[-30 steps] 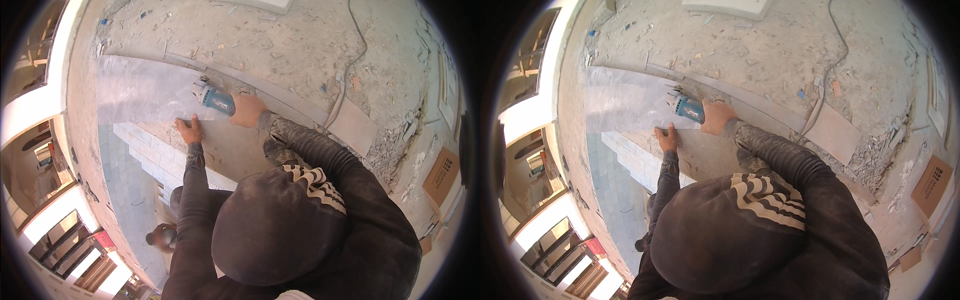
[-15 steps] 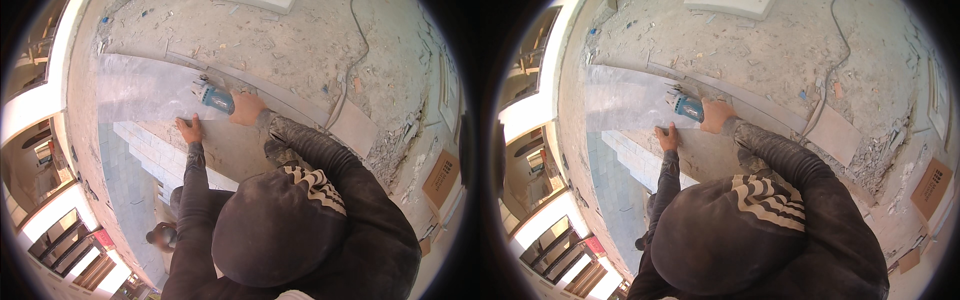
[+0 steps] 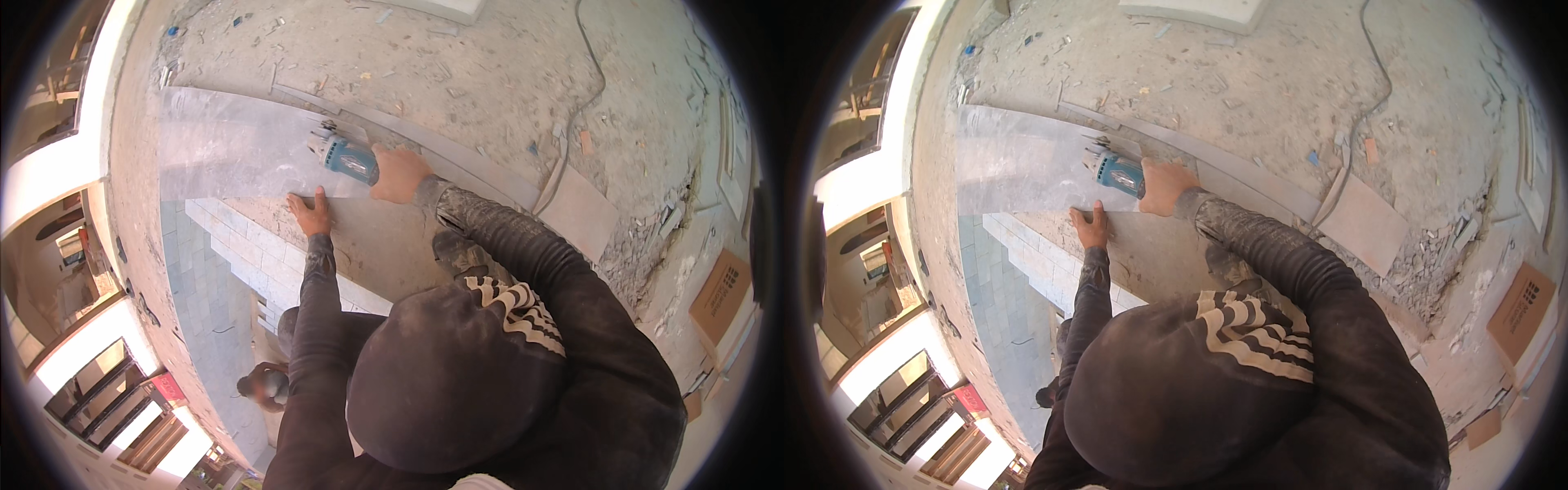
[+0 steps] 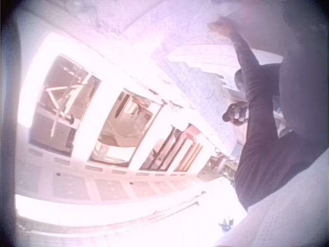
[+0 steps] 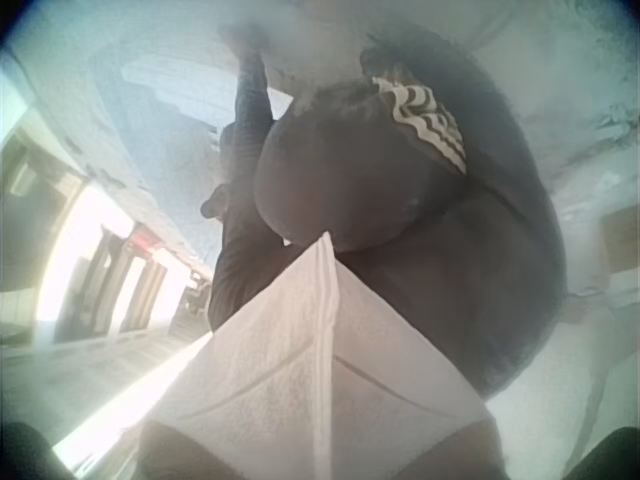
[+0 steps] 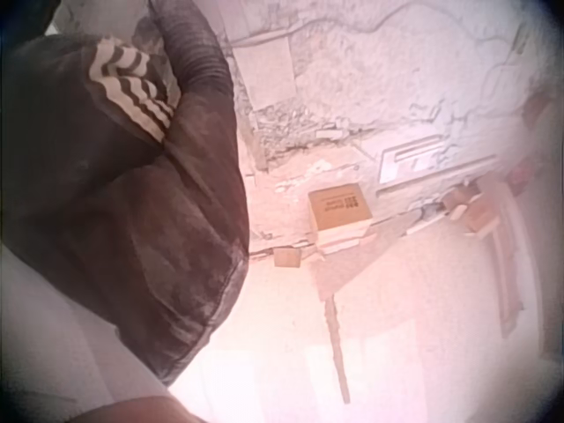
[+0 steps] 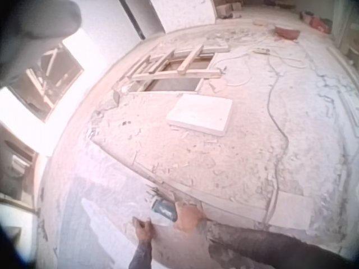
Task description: The person uses an angle grinder to cut a curved shape into a large grey floor tile while kneeling on the ground.
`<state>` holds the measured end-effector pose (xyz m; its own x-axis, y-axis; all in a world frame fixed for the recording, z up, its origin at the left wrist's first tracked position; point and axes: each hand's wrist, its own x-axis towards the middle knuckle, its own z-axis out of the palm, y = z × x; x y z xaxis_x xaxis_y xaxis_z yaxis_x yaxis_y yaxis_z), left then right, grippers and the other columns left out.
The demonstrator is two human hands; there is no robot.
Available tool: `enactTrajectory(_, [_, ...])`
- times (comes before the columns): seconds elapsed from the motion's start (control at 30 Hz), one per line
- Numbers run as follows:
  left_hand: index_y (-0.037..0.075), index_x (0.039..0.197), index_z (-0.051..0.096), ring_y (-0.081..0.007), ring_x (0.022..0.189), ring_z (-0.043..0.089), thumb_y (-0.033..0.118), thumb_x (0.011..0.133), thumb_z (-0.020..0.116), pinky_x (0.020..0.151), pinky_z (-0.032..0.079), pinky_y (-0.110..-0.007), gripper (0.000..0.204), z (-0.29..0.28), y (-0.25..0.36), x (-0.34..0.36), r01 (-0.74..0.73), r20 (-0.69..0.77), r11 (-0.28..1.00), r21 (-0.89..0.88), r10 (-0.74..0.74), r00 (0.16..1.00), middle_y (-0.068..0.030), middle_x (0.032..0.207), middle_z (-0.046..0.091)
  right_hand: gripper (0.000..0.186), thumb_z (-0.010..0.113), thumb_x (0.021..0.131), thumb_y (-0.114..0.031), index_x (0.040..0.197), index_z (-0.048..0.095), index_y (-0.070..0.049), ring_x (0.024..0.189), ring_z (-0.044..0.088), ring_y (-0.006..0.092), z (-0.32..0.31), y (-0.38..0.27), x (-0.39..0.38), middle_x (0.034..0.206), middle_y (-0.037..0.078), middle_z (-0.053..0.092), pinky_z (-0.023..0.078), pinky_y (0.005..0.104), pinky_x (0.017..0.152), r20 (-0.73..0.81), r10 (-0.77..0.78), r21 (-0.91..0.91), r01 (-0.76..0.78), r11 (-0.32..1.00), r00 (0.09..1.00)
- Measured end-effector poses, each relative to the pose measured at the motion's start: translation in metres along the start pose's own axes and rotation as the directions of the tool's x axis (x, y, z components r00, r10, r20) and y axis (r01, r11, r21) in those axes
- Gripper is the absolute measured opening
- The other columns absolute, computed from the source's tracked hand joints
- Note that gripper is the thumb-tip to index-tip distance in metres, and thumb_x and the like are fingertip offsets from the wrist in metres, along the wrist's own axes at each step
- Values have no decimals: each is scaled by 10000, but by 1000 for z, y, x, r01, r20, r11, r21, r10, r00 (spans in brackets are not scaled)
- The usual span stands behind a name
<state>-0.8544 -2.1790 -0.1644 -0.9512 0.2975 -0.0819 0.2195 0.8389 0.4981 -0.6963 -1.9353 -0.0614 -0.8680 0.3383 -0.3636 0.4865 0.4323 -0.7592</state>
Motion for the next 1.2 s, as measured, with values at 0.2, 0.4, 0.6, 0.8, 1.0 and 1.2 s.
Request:
enactTrajectory(0.2, [-77,1444,188,-458,1404,130,575,824,605,1145,171,-458,991,1,0,-1,25,-14,1000,1,-25,1000,-310,1500,180,557,703,633,-257,1081,529,24,921,645,382,-4,-11,2,931,223,665,507,454,813,-55,-43,-6,43,999,998])
enactTrajectory(0.4, [-56,1453,189,-433,1407,160,559,825,610,1129,196,-490,975,2,3,-3,31,-47,999,27,-30,998,-276,1510,198,644,712,627,-290,1141,520,47,904,638,394,-13,-7,-11,923,238,657,512,448,797,-66,17,114,-9,993,998])
enactTrajectory(0.6, [-26,1470,155,-398,1425,129,558,834,597,1116,179,-540,971,0,15,-9,85,-38,996,23,-84,996,-232,1532,181,592,717,616,-280,1095,554,28,858,650,393,-49,17,-20,895,236,664,516,439,757,-119,92,115,-78,990,989])
enactTrajectory(0.8, [-18,1473,159,-383,1433,112,551,839,595,1121,153,-548,956,-2,17,-12,114,-27,993,23,-113,993,-217,1538,176,575,732,634,-300,1078,553,20,842,647,398,-54,38,-15,874,242,660,515,442,736,-244,42,124,-11,992,969])
enactTrajectory(1.0, [20,1487,150,-367,1437,110,526,838,610,1127,139,-549,942,-6,31,-15,174,-23,985,15,-173,985,-207,1546,157,559,750,639,-279,1064,549,22,829,653,398,-56,30,-8,860,241,661,514,445,720,-235,-1,178,44,983,972])
enactTrajectory(1.2, [-10,1356,431,-383,1310,354,425,838,636,1083,263,-497,706,-25,54,-15,208,-187,968,142,-180,966,-216,1409,395,481,748,614,-241,961,569,41,772,660,381,-69,10,15,811,230,654,509,434,690,-134,35,141,-16,990,990])
